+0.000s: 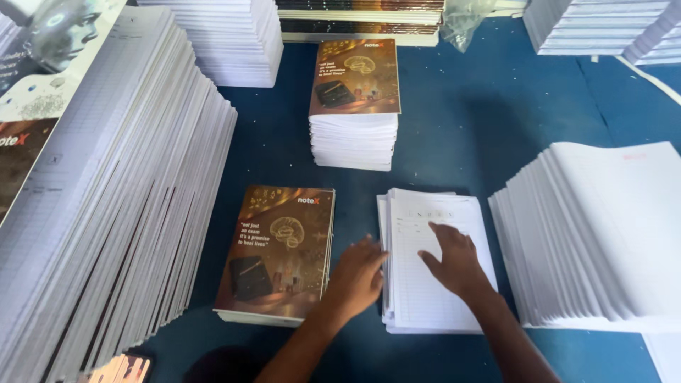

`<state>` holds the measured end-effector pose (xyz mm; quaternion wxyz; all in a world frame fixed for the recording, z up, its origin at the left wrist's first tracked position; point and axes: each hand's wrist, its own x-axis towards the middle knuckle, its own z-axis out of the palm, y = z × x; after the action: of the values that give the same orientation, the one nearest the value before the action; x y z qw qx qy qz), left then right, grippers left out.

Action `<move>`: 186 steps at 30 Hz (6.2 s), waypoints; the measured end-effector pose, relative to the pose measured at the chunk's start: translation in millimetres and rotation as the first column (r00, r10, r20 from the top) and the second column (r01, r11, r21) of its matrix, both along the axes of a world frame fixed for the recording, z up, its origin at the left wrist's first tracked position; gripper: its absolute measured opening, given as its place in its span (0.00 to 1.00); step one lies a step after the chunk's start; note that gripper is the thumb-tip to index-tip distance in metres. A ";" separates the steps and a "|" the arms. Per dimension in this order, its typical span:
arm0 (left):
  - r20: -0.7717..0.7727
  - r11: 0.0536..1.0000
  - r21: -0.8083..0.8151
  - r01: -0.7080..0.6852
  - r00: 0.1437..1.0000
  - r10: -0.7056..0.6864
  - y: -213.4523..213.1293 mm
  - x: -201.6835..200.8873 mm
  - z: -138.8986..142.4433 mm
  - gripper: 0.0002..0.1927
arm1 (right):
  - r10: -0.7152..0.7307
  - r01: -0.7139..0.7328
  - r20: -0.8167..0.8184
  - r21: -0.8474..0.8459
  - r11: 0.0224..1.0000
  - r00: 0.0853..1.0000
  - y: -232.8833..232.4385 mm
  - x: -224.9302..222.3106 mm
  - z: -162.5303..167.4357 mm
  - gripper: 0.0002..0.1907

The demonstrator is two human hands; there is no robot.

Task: The person sits on the floor and assembles notebooks by inserting loose lined paper into printed covers. They pick up a cover, open it, insert a stack of paper, close the cover, and place the finished notebook onto a growing stack.

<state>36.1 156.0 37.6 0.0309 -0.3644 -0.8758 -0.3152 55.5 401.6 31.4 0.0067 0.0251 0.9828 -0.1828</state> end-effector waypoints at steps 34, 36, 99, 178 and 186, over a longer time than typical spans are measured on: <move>0.216 0.923 -0.383 -0.022 0.970 0.113 46.5 94.0 -51.4 0.29 | -0.532 0.469 0.283 0.261 0.843 0.798 -21.6 145.0 -3.9 0.39; 0.205 0.923 -0.384 -0.020 0.973 0.106 46.9 93.4 -51.5 0.29 | -0.525 0.499 0.214 0.165 0.850 0.824 -20.5 142.5 -0.1 0.38; 0.101 0.784 0.062 -0.618 0.785 0.611 -83.6 75.1 -34.3 0.19 | -0.260 0.265 -0.092 0.045 0.963 0.961 -27.8 152.5 -2.9 0.32; 0.857 0.769 0.515 -0.379 0.255 -0.448 32.4 103.9 29.9 0.38 | -0.242 0.456 0.391 -0.813 0.361 0.888 52.5 176.4 110.2 0.49; 0.648 0.866 0.133 -0.481 0.704 0.291 -0.2 91.6 -16.3 0.28 | -0.307 0.400 0.289 -0.821 0.407 0.907 41.4 152.1 76.6 0.40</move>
<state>127.8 155.8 21.3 -0.1323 -0.0407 -0.8385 -0.5271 207.6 443.0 108.1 0.0252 0.2335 0.7257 -0.6467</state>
